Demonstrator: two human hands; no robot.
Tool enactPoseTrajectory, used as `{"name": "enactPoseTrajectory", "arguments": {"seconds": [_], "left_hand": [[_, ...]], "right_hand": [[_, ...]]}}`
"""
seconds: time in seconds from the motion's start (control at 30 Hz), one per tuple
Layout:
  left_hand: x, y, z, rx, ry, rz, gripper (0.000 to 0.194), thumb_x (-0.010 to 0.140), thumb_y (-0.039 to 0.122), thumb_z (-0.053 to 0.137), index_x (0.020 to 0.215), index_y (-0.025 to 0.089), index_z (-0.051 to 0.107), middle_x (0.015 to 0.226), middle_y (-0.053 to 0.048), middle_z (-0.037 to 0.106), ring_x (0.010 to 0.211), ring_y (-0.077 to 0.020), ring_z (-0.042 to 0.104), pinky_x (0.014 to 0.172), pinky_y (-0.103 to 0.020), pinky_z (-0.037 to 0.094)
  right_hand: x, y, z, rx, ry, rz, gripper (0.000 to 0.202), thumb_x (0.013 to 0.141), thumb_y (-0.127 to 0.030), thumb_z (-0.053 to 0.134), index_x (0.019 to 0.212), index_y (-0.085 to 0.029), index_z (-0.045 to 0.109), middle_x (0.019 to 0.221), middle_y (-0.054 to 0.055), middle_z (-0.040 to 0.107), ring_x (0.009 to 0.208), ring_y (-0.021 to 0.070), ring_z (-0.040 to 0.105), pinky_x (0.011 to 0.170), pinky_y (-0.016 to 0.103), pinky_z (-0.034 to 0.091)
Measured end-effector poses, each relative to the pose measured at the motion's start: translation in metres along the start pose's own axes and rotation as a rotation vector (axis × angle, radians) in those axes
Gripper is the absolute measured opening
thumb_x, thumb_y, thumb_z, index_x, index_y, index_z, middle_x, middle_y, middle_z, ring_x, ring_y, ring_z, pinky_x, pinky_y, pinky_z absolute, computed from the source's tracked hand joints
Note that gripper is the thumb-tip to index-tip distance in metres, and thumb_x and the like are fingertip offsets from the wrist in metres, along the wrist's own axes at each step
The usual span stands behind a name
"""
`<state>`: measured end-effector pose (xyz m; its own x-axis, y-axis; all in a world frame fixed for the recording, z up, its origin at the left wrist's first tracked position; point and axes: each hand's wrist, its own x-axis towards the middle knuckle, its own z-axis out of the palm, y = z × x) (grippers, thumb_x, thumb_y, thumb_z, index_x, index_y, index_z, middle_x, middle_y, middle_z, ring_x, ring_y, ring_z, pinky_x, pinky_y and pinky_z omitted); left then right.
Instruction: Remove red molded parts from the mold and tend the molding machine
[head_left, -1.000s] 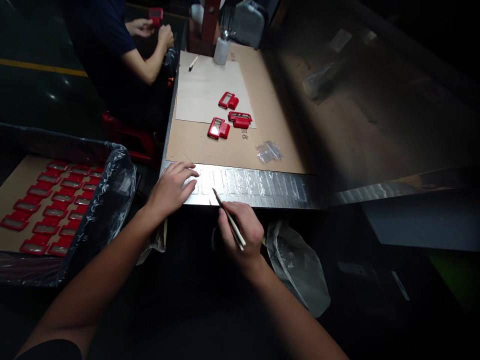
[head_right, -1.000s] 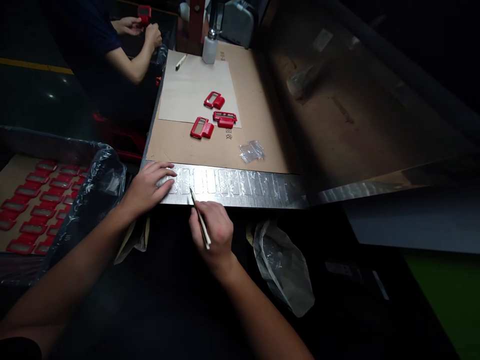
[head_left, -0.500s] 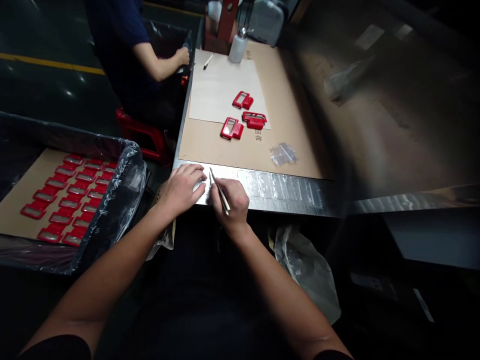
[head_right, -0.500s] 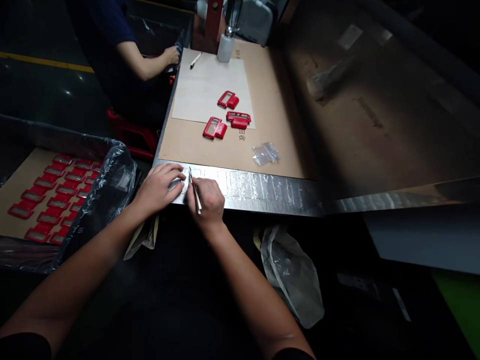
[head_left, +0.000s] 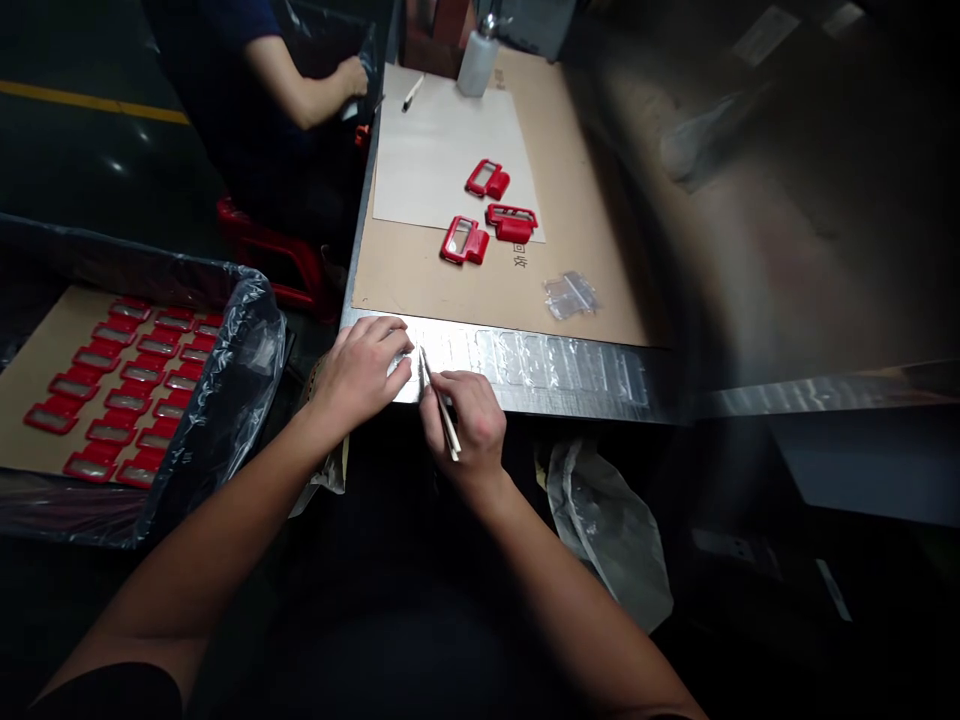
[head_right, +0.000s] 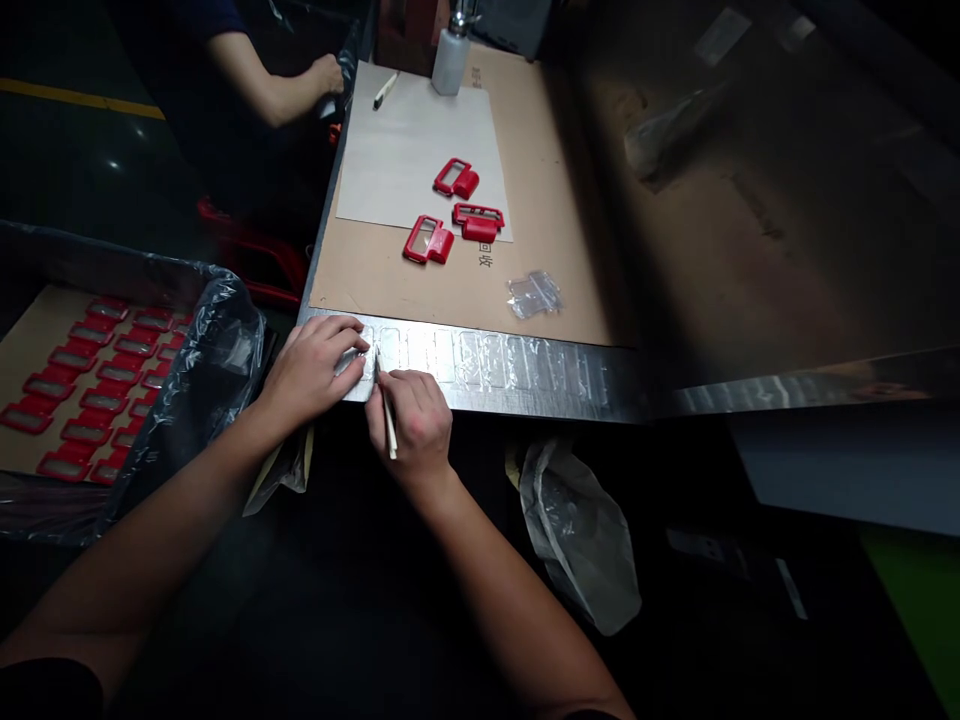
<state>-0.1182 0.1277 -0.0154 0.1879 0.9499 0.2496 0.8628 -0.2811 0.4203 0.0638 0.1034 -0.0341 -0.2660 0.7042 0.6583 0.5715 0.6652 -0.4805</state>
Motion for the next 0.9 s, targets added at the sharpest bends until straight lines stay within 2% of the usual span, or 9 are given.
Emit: {"name": "enactPoseTrajectory", "arguments": {"seconds": [0.67, 0.9], "left_hand": [[0.0, 0.0, 0.0, -0.003, 0.007, 0.0, 0.015, 0.096, 0.024, 0.058, 0.107, 0.022, 0.068, 0.132, -0.006, 0.066, 0.125, -0.0285, 0.057, 0.1, -0.045, 0.043], [0.0, 0.0, 0.0, -0.003, 0.001, 0.001, 0.016, 0.097, 0.025, 0.057, 0.108, 0.022, 0.068, 0.132, -0.006, 0.065, 0.125, -0.0287, 0.057, 0.1, -0.045, 0.043]], "right_hand": [[-0.014, -0.023, -0.022, 0.01, -0.056, 0.05, 0.019, 0.091, -0.008, 0.063, 0.107, -0.016, 0.067, 0.097, 0.011, 0.073, 0.092, 0.0256, 0.069, 0.083, 0.043, 0.06], [-0.022, -0.029, -0.029, 0.022, -0.059, 0.046, 0.023, 0.089, -0.008, 0.062, 0.109, -0.02, 0.068, 0.096, 0.009, 0.075, 0.091, 0.0261, 0.071, 0.081, 0.044, 0.061]]}}
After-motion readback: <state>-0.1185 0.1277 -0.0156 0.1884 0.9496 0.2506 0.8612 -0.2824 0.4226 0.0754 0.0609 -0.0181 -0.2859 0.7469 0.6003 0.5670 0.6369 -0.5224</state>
